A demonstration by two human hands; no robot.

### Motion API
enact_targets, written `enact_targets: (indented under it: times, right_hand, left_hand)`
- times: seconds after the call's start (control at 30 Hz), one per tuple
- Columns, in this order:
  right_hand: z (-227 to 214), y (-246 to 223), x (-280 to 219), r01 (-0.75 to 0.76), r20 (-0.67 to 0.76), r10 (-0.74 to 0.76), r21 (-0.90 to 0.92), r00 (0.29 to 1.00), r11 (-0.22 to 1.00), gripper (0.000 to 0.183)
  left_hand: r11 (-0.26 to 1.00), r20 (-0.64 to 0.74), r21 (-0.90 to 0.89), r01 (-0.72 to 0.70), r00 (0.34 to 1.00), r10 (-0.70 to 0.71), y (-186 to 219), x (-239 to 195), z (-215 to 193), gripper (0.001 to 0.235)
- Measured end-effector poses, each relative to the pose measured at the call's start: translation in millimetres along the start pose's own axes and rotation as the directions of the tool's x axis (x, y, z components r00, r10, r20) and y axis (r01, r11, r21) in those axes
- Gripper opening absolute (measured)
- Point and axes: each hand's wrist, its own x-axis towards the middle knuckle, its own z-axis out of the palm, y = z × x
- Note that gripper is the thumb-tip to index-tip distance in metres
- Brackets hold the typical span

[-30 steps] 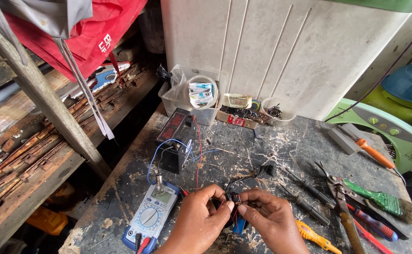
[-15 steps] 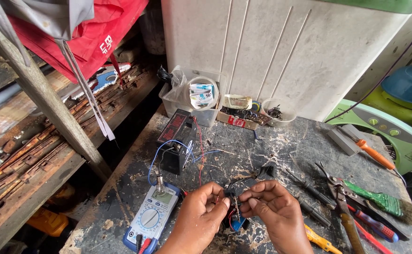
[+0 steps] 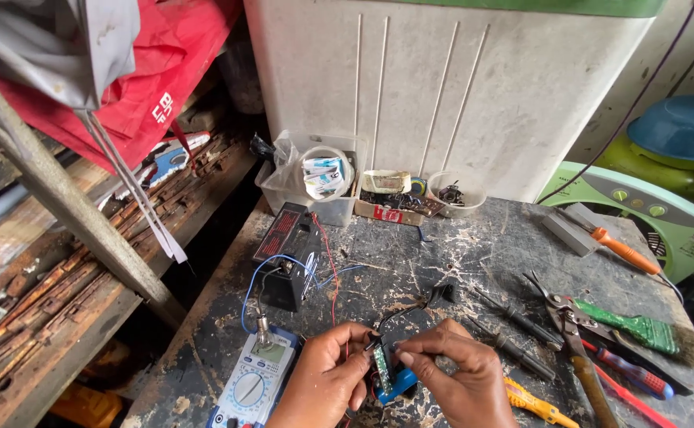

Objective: The person works at a cluttered workbench, handling a small blue cylindrical battery and a circuit board. They connect and disconnect wires, use a multimeter to test connections, and manipulate the components with both hands. The task involves troubleshooting or repairing an electronic device.

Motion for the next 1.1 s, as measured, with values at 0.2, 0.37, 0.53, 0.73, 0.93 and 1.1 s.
enact_targets:
  times: [0.2, 0.37, 0.53, 0.73, 0.93, 1.1]
  right_hand:
    - [-3, -11, 7, 0.138, 0.082, -0.136, -0.021, 0.987, 0.99, 0.011]
    - [-8, -6, 5, 0.033, 0.147, -0.036, 0.023, 0.988, 0.999, 0.012]
    - [-7, 11, -2, -0.376, 0.044, 0.375, 0.011, 0.926, 0.927, 0.02]
    - [-12, 8, -1, -0.252, 0.028, 0.259, -0.14, 0.966, 0.957, 0.005]
    - [-12, 2, 0, -0.122, 0.069, 0.119, 0.045, 0.991, 0.992, 0.008]
    - [-11, 14, -4, -0.211, 0.086, 0.204, 0.079, 0.975, 0.974, 0.002]
  left_hand:
    - [0.999, 0.001, 0.002, 0.032, 0.999, -0.032, 1, 3, -1, 0.02]
    - [0.998, -0.014, -0.038, 0.053, 0.998, -0.054, 2, 5, -2, 0.024]
    - [0.987, 0.0, -0.135, 0.082, 0.997, -0.082, 14, -1, 3, 0.022]
    - [0.986, 0.009, -0.118, 0.115, 0.993, -0.115, 16, -2, 4, 0.022]
    - [0.998, 0.059, -0.045, 0.035, 0.998, -0.032, 5, 3, -1, 0.022]
    - [0.998, -0.022, 0.066, -0.005, 1.0, 0.006, 1, 1, -2, 0.018]
